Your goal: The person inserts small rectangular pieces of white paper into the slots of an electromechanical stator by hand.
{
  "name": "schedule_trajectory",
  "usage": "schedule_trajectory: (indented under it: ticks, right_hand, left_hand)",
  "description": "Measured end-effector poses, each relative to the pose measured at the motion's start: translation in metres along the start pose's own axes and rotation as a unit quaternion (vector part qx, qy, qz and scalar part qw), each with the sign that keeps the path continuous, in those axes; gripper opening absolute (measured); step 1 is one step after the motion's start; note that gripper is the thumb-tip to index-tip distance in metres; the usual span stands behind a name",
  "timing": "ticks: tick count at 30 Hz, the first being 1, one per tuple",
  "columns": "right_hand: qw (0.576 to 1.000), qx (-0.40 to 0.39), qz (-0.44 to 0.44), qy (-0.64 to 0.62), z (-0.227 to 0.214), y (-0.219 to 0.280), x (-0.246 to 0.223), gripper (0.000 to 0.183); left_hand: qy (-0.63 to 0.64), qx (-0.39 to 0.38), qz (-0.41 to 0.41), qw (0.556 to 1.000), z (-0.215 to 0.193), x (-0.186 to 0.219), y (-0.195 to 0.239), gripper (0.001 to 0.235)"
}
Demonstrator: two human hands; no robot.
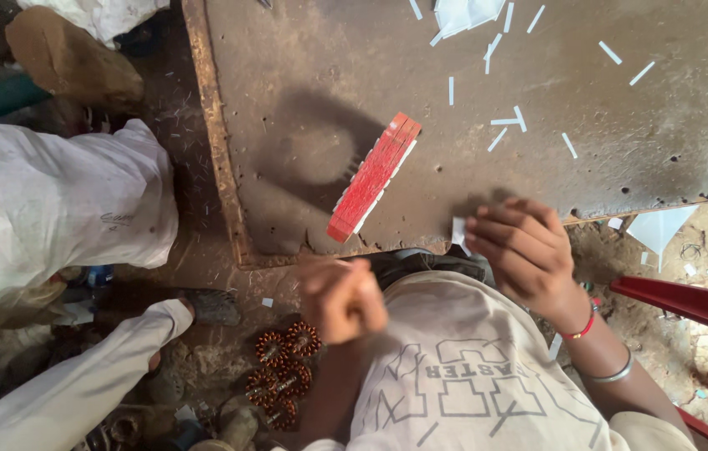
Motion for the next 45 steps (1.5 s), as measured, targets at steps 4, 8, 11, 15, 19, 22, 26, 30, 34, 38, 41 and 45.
schedule_trajectory:
  ticks: [4,8,11,15,19,22,26,30,34,38,41,45]
  right_hand:
    - [0.968,0.031,0.157,-0.192,0.000,0.010,0.006,0.015]
    - [0.953,0.032,0.201,-0.225,0.003,0.007,0.008,0.014]
    - [0.954,0.053,0.198,-0.219,-0.001,0.000,0.009,0.010]
    - [0.959,0.055,0.197,-0.197,-0.002,-0.005,0.007,0.010]
    - [0.948,0.026,0.232,-0.215,0.005,-0.002,0.011,0.012]
    - [0.908,-0.008,0.289,-0.302,0.017,0.011,0.020,0.010]
    - [0.745,0.016,0.393,-0.538,0.040,0.043,0.042,0.012]
    - [0.484,-0.007,0.469,-0.739,0.076,0.066,0.054,0.012]
    - [0.430,-0.084,0.520,-0.733,0.095,0.075,0.043,0.010]
    - [0.617,-0.115,0.476,-0.616,0.082,0.054,0.029,0.021]
    - [0.857,-0.046,0.343,-0.383,0.048,0.012,0.020,0.021]
    - [0.971,0.021,0.205,-0.117,0.026,-0.036,0.015,0.024]
  left_hand:
    - [0.111,-0.121,-0.038,0.986,0.035,0.024,0.003,0.024]
    - [0.181,-0.162,-0.121,0.963,0.050,0.011,-0.006,0.026]
    - [0.219,-0.176,-0.144,0.949,0.050,0.011,-0.014,0.025]
    - [0.217,-0.178,-0.149,0.948,0.050,0.015,-0.015,0.026]
    - [0.213,-0.170,-0.181,0.945,0.052,0.007,-0.007,0.023]
    - [0.263,-0.172,-0.243,0.918,0.058,0.000,0.003,0.022]
    - [0.202,-0.189,-0.189,0.942,0.060,0.008,-0.003,0.023]
    - [0.215,-0.212,-0.030,0.953,0.056,0.031,-0.018,0.026]
    - [0.167,-0.204,-0.040,0.964,0.046,0.021,-0.018,0.021]
    - [0.102,-0.195,-0.053,0.974,0.040,0.009,-0.015,0.020]
    - [0.067,-0.175,-0.043,0.981,0.033,0.016,-0.018,0.017]
    - [0.063,-0.061,0.071,0.994,0.000,0.028,-0.036,0.012]
Point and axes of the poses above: each hand's wrist, its own y-axis away from the middle knuckle, its own z-axis out of the palm, x = y × z, the point moved 9 cm from there along -y, towards the middle knuckle, and after that the axes turned 6 degrees about z, right-handed, at the moved point
